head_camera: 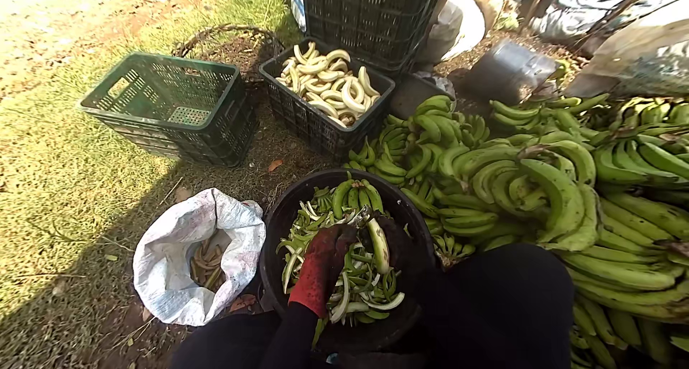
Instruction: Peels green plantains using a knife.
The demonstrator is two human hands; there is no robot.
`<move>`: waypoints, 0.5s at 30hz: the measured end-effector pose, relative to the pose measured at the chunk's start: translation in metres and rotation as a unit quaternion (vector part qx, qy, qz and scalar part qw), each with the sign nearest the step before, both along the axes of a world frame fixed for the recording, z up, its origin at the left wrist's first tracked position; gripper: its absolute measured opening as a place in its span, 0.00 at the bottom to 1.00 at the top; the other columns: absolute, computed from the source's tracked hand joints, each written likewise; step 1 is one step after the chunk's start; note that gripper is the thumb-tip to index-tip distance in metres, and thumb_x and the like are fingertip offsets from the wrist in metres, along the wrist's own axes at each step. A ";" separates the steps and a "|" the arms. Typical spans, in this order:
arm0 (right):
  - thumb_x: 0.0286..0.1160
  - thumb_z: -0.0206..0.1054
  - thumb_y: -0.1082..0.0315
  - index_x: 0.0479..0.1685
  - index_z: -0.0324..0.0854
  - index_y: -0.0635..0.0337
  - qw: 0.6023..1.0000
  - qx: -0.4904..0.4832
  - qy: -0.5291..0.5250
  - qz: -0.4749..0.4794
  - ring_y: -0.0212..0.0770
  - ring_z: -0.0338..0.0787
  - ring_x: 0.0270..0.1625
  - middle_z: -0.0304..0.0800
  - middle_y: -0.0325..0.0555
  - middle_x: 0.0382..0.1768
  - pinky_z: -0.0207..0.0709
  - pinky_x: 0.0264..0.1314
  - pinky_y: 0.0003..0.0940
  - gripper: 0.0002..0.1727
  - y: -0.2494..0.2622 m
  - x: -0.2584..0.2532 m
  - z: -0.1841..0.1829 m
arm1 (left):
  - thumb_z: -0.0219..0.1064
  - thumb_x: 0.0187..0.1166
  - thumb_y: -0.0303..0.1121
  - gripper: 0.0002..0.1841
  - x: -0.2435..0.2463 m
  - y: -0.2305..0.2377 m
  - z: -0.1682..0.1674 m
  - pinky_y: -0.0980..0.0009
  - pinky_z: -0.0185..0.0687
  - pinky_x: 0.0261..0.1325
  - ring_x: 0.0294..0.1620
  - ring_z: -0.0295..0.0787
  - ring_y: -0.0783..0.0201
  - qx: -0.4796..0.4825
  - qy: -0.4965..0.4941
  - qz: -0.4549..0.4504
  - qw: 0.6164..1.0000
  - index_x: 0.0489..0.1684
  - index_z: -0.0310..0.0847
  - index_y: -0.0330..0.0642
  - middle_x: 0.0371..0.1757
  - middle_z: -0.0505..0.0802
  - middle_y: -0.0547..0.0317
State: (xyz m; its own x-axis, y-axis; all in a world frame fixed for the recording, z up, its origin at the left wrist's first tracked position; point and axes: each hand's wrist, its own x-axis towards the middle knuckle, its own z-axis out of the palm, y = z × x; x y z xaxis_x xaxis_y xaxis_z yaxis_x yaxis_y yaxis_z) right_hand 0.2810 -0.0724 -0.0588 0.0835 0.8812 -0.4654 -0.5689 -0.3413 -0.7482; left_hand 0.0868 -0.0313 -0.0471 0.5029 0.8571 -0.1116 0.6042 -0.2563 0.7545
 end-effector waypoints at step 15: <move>0.96 0.38 0.61 0.75 0.71 0.64 0.992 0.048 -0.111 -0.031 0.31 0.87 0.48 0.87 0.46 0.51 0.84 0.53 0.29 0.24 -0.008 -0.036 0.003 | 0.56 0.88 0.43 0.21 0.009 -0.013 0.000 0.48 0.79 0.73 0.67 0.87 0.47 0.020 0.031 0.055 0.998 0.71 0.83 0.42 0.62 0.91 0.44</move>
